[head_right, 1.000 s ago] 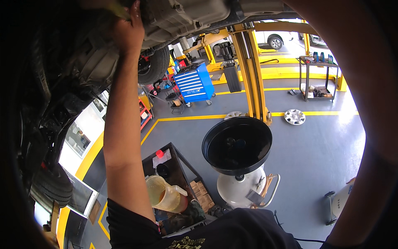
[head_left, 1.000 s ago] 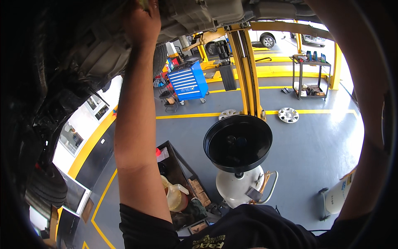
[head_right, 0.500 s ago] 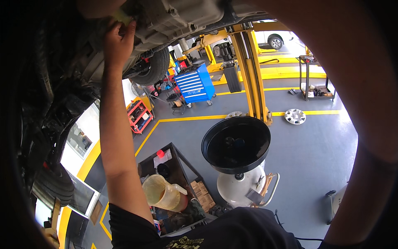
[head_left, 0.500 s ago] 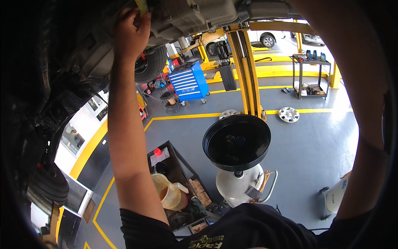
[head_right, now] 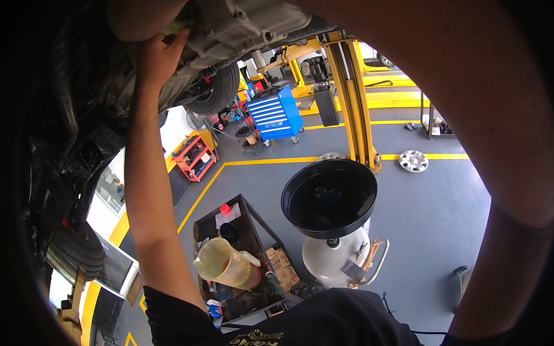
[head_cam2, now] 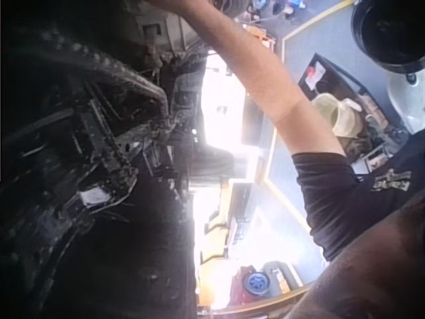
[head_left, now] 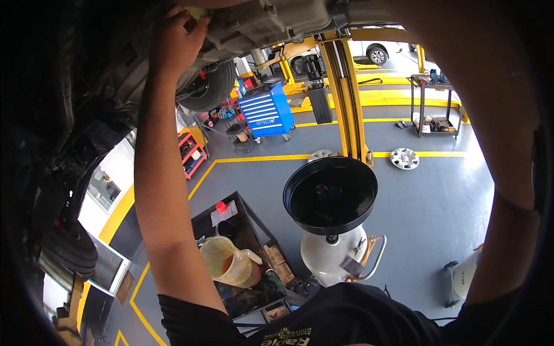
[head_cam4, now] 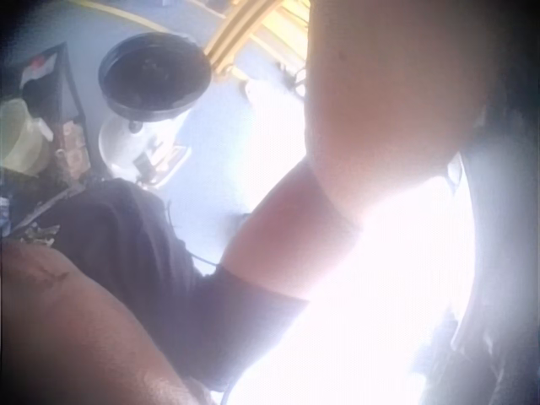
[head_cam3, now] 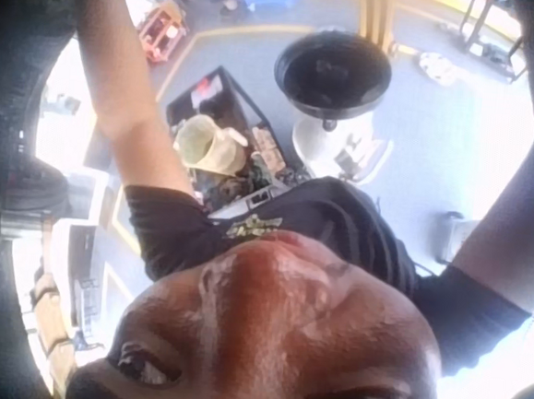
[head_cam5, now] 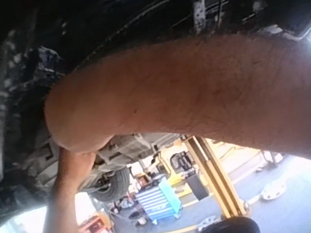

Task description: The person repeatedly wipes the underside of a lifted vehicle's engine with a cloth, then pours a yellowish liquid from a measuring jug into a funnel attached to a white container. The person continues wiping the engine area multiple times.

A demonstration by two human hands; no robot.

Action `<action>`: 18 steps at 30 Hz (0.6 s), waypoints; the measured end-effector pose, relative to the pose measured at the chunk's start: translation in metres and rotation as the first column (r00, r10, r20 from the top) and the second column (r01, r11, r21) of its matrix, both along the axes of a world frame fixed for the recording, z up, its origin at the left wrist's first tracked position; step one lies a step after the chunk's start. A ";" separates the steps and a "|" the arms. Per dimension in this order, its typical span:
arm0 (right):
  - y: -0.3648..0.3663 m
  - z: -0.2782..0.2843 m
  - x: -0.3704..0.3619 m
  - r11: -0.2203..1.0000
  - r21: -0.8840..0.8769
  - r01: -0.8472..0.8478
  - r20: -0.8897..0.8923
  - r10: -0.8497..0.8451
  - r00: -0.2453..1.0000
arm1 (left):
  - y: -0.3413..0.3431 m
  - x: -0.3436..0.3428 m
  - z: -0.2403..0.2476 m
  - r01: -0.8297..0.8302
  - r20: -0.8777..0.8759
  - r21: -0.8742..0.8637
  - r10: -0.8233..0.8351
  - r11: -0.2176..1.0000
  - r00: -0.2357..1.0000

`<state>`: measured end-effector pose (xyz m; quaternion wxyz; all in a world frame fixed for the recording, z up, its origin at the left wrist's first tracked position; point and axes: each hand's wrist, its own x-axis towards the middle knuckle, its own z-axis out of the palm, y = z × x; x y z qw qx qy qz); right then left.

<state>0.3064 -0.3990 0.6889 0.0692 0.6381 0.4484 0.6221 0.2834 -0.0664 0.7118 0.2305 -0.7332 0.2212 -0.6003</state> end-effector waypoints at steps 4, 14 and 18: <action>0.002 0.001 -0.001 1.000 -0.001 -0.011 0.012 0.011 1.000 | -0.001 -0.012 0.009 -0.179 -0.208 -0.134 0.149 0.975 0.967; 0.016 0.006 -0.015 0.998 -0.018 -0.059 0.057 0.060 0.997 | -0.004 0.007 0.000 0.073 0.196 -0.045 -0.063 0.996 0.979; 0.021 0.008 -0.014 0.997 -0.032 -0.074 0.067 0.076 0.995 | -0.002 0.004 -0.007 0.053 0.155 -0.125 -0.033 0.991 0.987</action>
